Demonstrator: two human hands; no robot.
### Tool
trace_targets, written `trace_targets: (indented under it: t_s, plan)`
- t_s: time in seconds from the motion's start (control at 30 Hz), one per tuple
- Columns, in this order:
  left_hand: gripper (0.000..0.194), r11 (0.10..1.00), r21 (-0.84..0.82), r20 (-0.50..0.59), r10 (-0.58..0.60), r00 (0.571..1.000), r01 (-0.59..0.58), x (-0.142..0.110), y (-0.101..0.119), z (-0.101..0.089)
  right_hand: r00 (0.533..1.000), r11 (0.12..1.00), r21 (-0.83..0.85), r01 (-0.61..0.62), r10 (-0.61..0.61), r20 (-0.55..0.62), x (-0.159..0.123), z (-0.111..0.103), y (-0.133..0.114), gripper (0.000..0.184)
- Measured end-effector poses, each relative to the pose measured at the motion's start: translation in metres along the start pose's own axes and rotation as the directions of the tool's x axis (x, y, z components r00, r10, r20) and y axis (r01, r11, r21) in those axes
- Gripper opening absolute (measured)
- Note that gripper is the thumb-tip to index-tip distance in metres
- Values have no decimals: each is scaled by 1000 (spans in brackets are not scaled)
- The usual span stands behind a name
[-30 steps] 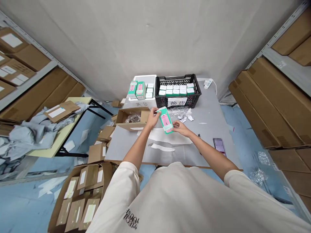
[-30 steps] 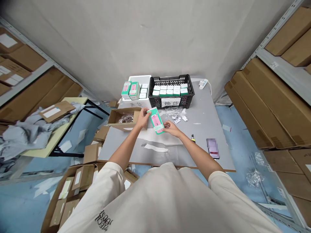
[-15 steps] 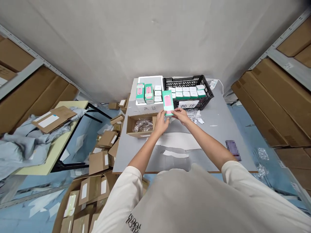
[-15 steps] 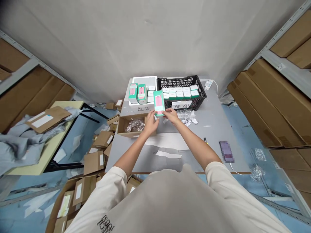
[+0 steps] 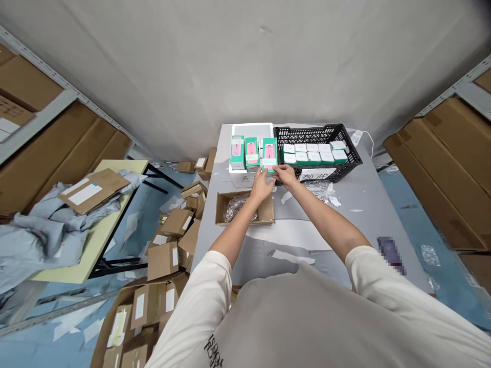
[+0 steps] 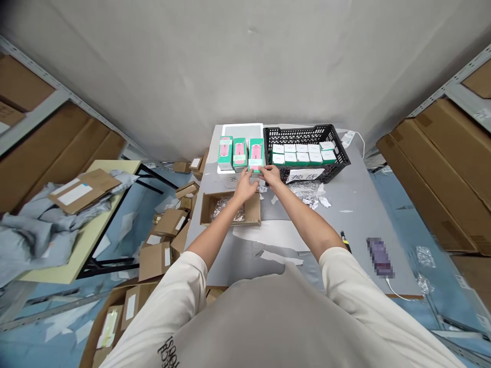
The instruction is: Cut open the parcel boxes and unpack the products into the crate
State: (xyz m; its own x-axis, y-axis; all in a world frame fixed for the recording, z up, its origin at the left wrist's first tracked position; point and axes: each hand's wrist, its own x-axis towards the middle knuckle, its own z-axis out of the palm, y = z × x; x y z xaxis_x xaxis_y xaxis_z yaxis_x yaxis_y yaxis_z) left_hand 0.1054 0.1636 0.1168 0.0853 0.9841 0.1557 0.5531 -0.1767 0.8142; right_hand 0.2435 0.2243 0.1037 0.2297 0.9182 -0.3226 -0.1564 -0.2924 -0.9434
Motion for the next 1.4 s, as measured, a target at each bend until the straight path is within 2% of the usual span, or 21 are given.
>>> trace_targets:
  t_s: [0.1, 0.17, 0.23, 0.3, 0.47, 0.57, 0.7, 0.83, 0.97, 1.07, 1.13, 1.23, 1.4]
  plan:
    - [60, 1000, -2, 13, -17, 1000, 17, 14, -8, -1, 993, 969, -215, 120, -118, 19, 19, 7, 4, 27]
    - [59, 1000, -12, 37, -28, 999, 29, 19, -13, 2, 973, 874, -428, 231, -221, 72, 28, 8, 7, 25]
    - [60, 1000, -28, 59, -11, 998, 12, 19, -18, 4, 950, 765, -565, 308, -282, 135, 34, 6, 11, 30]
    - [60, 999, -37, 62, 24, 998, -22, 16, -20, 5, 940, 732, -593, 336, -297, 166, 36, 2, 14, 38]
    - [54, 997, 6, 59, 81, 995, -81, -3, -14, -6, 938, 768, -539, 346, -295, 182, 18, -12, 22, 55]
    - [49, 990, 36, 32, 132, 991, -133, -25, -9, -19, 913, 758, -510, 406, -322, 248, -10, -24, 31, 50]
    - [46, 980, 80, -15, 183, 983, -181, -68, -8, -36, 863, 704, -499, 506, -412, 293, -57, -41, 47, 36]
    - [44, 980, 133, -40, 155, 987, -149, -117, -13, -46, 815, 655, -491, 575, -407, 412, -106, -56, 60, 22]
    - [40, 978, 194, -62, 89, 994, -75, -161, -19, -47, 712, 604, -434, 668, -351, 608, -147, -64, 71, 24]
    - [36, 973, 232, -88, 25, 996, -4, -191, -20, -47, 646, 566, -410, 715, -311, 697, -166, -68, 82, 28]
    - [35, 964, 261, -120, -16, 993, 47, -211, -19, -48, 637, 561, -415, 716, -282, 718, -173, -70, 90, 31]
    - [35, 947, 305, -191, -48, 980, 105, -236, -17, -52, 649, 570, -435, 697, -242, 721, -178, -74, 101, 33]
    - [44, 926, 305, -302, -128, 945, 223, -255, -23, -68, 711, 601, -513, 613, -135, 690, -187, -81, 100, 29]
